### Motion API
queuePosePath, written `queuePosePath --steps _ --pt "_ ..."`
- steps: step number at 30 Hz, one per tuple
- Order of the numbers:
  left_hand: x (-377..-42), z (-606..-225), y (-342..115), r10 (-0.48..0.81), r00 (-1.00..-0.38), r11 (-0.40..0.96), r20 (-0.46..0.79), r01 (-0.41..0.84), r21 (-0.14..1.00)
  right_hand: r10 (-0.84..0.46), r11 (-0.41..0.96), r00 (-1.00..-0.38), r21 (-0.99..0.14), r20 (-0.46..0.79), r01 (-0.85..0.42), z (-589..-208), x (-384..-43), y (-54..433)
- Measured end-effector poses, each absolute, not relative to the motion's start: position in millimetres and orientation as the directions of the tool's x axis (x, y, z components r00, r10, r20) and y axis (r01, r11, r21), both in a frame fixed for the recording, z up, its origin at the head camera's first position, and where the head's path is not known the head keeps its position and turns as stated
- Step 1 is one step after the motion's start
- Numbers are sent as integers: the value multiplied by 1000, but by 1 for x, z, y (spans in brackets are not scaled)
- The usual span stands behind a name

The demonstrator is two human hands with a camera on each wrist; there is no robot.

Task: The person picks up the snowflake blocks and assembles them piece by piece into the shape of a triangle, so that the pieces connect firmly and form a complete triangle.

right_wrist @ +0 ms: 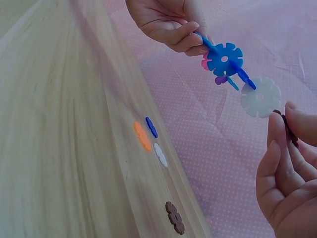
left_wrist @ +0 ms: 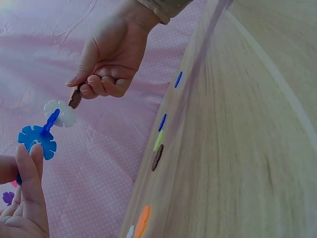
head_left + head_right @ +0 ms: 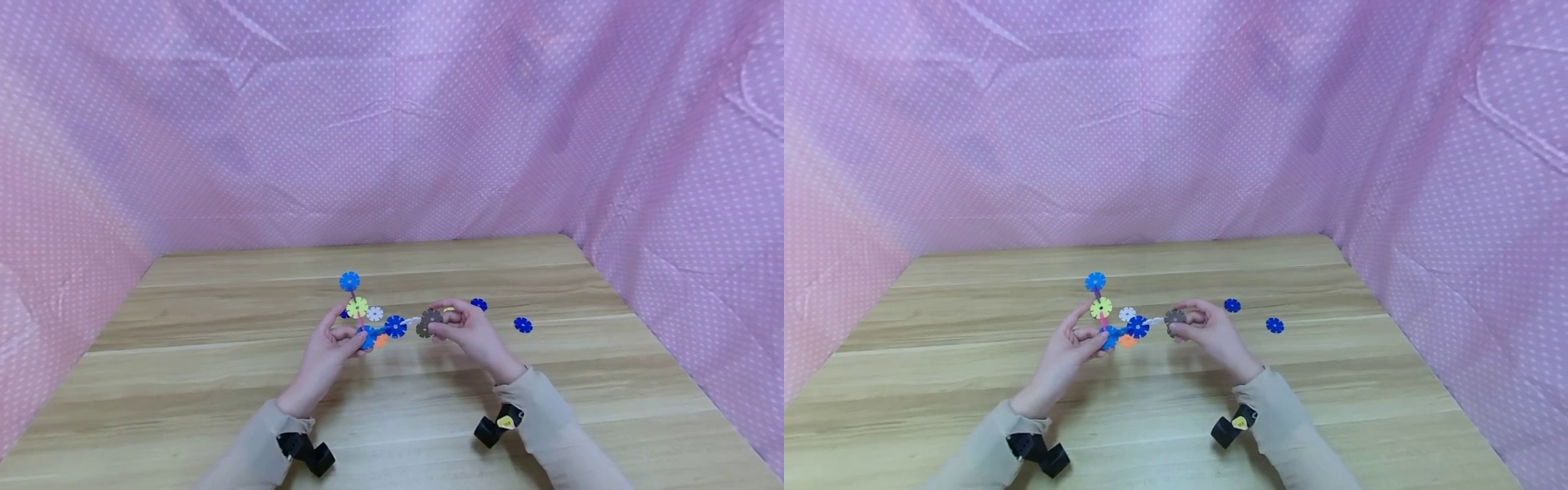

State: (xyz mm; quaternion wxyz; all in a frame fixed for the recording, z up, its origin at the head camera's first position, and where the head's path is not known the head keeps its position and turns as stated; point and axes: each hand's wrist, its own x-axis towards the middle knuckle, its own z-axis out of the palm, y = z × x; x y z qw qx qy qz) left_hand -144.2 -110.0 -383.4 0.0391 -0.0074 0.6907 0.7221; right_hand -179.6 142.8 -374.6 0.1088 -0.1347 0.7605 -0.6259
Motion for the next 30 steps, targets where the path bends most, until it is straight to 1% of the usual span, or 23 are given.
queuePosePath --steps 8,12,17,22,30 --pt "-145 -382 -110 51 -996 -33 -77 -78 996 -368 206 -930 -975 0 -82 -373 -180 143" --pt "-145 -383 -111 63 -995 -30 -76 -78 997 -389 212 -921 -971 19 -110 -373 -179 142" --pt "-144 -383 -110 70 -995 -20 -77 -78 997 -415 176 -909 -977 34 -117 -374 -177 142" --pt "-146 -383 -108 68 -996 -29 -58 -60 998 -400 143 -916 -984 39 -104 -377 -177 140" --pt "-146 -385 -109 53 -998 9 -47 -46 999 -388 86 -921 -993 46 -86 -387 -175 135"
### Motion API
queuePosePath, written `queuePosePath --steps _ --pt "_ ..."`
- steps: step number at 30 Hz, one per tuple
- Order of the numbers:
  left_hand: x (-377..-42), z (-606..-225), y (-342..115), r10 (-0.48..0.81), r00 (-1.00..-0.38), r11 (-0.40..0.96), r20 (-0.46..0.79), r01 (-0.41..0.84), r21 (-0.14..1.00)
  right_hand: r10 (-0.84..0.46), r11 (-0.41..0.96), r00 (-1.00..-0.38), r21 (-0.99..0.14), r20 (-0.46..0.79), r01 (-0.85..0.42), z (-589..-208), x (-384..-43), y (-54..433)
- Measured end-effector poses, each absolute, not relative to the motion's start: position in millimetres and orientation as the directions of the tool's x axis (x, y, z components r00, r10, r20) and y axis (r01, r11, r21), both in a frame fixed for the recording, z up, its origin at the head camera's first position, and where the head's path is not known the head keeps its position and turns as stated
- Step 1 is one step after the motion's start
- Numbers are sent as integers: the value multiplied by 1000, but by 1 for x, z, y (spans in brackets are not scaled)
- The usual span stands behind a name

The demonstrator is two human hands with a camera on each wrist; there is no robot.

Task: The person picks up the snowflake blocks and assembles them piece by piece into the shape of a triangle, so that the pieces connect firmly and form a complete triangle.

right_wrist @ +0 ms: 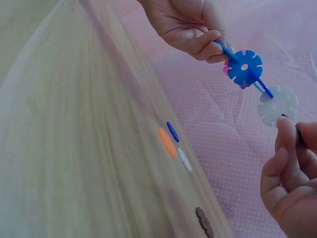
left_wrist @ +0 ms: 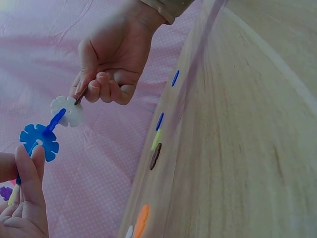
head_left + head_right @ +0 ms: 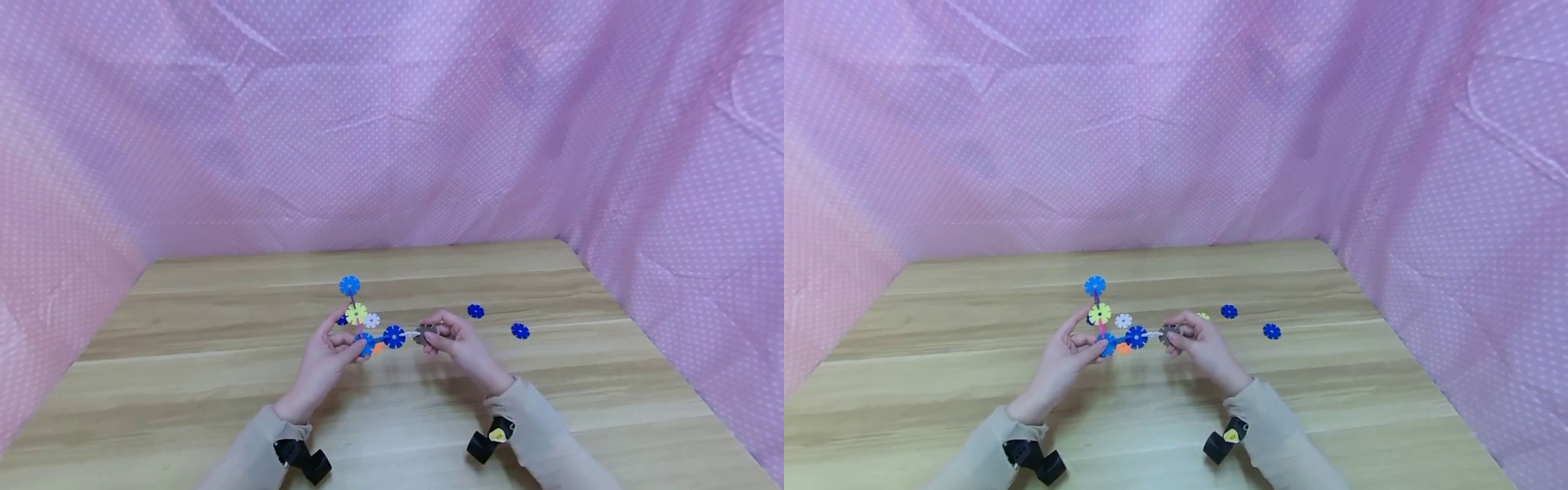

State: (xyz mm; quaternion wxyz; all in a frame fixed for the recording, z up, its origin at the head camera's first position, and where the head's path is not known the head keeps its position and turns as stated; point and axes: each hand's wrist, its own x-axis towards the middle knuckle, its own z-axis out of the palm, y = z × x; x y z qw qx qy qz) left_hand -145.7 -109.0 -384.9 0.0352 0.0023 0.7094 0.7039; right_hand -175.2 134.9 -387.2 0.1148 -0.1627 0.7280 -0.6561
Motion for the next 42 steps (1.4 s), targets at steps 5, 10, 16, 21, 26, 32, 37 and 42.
queuePosePath --steps 5,10,16,21,26,32,37,42 --pt "-144 -385 -110 59 -998 19 -25 -24 1000 -401 56 -914 -994 60 -90 -395 -175 135" --pt "-144 -390 -110 63 -997 32 -43 -41 999 -422 45 -907 -999 -5 -15 -406 -178 134" --pt "-147 -399 -111 50 -996 43 -70 -67 997 -421 59 -906 -998 -51 29 -415 -182 130" --pt "-151 -399 -110 64 -995 32 -76 -74 997 -407 63 -911 -997 -65 43 -414 -184 130" --pt "-153 -393 -110 96 -992 10 -77 -76 997 -409 49 -908 -996 -88 75 -416 -184 130" --pt "-154 -386 -111 101 -991 61 -88 -82 995 -432 -64 -896 -987 -103 145 -422 -184 125" --pt "-155 -391 -112 64 -991 119 -118 -110 987 -435 -146 -896 -974 -94 173 -426 -186 123" --pt "-154 -403 -112 28 -987 106 -161 -157 982 -436 -145 -893 -970 -114 194 -430 -185 122"
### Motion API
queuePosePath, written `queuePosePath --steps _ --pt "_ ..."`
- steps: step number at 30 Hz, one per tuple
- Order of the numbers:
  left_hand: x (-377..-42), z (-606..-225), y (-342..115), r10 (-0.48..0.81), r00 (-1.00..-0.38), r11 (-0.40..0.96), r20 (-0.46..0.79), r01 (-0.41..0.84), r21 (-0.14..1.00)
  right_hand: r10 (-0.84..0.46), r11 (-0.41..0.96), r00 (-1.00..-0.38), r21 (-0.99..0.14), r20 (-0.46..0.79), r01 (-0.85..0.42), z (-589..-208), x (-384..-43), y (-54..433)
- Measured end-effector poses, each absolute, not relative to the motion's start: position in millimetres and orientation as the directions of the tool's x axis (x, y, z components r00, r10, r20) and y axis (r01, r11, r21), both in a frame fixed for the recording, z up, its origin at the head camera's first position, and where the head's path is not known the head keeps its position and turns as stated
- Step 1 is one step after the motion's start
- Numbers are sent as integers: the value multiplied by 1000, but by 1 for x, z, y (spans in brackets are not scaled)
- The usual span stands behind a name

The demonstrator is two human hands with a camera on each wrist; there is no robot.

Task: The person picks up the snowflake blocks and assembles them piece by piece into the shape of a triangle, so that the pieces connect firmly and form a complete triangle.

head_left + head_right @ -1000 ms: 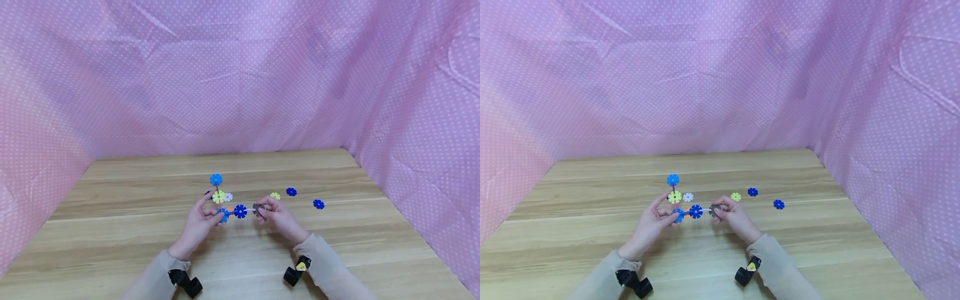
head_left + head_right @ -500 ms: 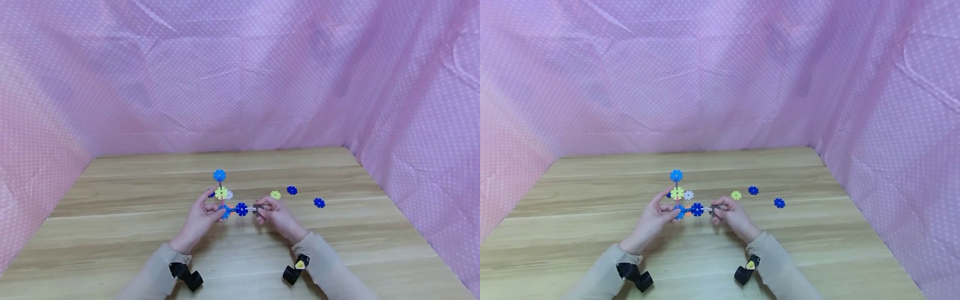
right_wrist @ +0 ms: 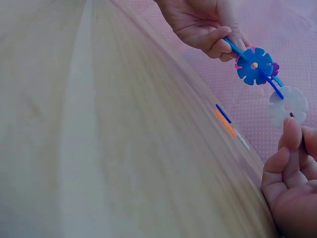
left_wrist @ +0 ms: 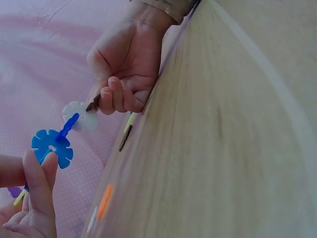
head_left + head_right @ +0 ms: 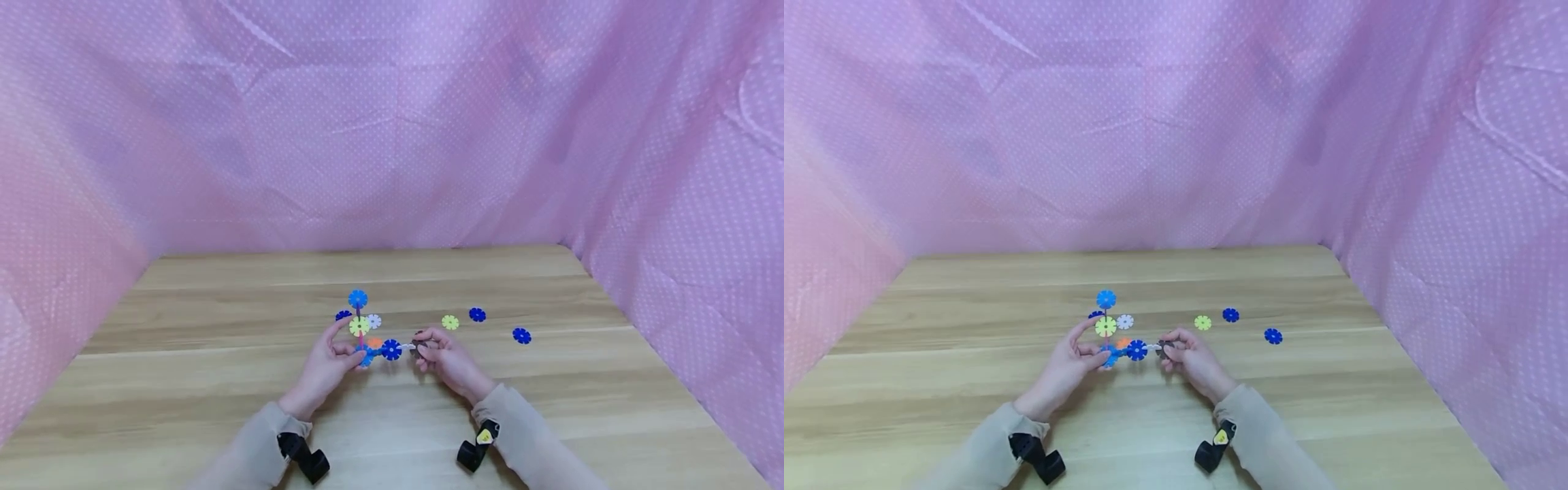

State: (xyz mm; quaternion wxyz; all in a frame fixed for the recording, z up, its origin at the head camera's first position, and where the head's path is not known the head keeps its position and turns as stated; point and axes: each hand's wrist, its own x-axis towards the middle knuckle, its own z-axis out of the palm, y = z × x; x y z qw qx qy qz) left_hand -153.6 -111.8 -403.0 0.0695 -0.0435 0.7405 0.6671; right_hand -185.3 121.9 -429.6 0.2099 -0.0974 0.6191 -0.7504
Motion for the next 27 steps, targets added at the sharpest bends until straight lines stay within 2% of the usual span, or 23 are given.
queuePosePath --steps 9,18,27 --pt "-153 -408 -108 35 -984 109 -175 -170 979 -437 -117 -891 -974 -123 192 -432 -183 126" --pt "-158 -412 -104 30 -981 82 -192 -189 979 -393 -152 -906 -961 -156 231 -430 -183 127" --pt "-157 -414 -116 114 -974 84 -194 -185 979 -416 -125 -899 -970 -138 207 -431 -184 123"
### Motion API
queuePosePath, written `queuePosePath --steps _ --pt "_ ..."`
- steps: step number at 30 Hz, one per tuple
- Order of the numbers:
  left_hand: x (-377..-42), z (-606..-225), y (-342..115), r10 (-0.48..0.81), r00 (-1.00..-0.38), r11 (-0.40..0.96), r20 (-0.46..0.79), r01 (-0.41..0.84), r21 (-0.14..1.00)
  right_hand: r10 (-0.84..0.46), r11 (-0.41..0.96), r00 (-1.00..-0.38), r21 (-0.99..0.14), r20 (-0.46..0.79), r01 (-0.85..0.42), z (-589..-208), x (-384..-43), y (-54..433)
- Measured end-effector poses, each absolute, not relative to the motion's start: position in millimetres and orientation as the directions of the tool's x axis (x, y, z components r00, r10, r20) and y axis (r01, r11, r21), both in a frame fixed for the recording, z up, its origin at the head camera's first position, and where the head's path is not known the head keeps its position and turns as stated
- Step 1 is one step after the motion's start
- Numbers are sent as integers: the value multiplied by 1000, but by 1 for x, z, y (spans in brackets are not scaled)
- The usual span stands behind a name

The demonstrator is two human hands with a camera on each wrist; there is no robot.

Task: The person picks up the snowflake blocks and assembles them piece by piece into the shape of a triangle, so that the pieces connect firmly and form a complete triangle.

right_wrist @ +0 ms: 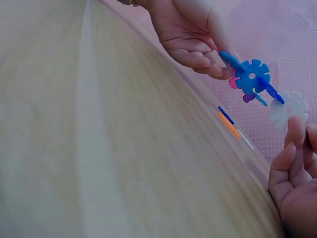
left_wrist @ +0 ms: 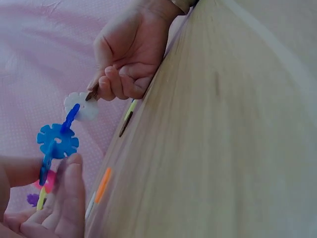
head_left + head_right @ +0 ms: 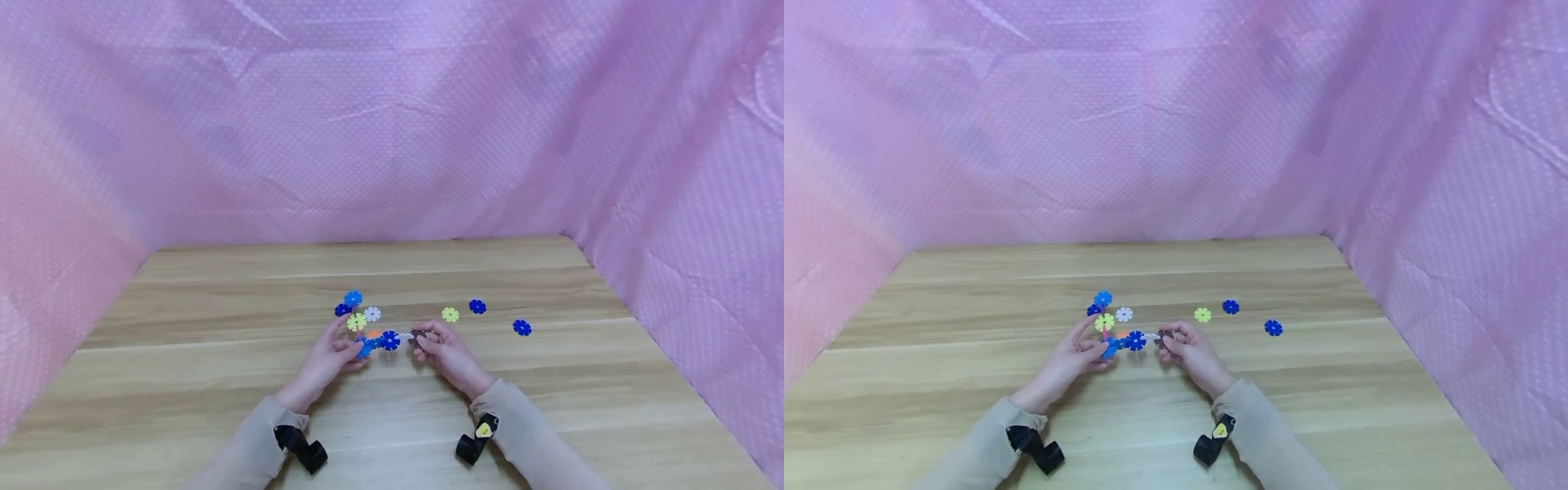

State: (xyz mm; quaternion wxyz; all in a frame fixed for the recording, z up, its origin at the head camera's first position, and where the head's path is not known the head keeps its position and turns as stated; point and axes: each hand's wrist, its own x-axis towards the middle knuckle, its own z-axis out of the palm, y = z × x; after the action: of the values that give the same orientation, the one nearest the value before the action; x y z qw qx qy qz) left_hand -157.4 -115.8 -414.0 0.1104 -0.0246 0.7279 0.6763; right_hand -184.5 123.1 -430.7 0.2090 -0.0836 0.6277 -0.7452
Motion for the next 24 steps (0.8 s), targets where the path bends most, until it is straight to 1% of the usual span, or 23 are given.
queuePosePath --steps 3,9,12,18,24 --pt "-156 -412 -122 140 -969 87 -205 -194 977 -415 -130 -900 -970 -134 205 -430 -185 121" --pt "-156 -408 -124 122 -970 40 -211 -208 977 -377 -149 -914 -964 -149 219 -429 -185 121" --pt "-155 -407 -124 130 -969 12 -211 -211 977 -386 -141 -912 -968 -140 208 -428 -186 120" --pt "-158 -400 -120 168 -972 -49 -162 -173 984 -405 -132 -907 -974 -116 183 -426 -188 120" --pt "-160 -397 -109 185 -965 -76 -186 -202 976 -440 -79 -892 -985 -102 151 -430 -184 122"
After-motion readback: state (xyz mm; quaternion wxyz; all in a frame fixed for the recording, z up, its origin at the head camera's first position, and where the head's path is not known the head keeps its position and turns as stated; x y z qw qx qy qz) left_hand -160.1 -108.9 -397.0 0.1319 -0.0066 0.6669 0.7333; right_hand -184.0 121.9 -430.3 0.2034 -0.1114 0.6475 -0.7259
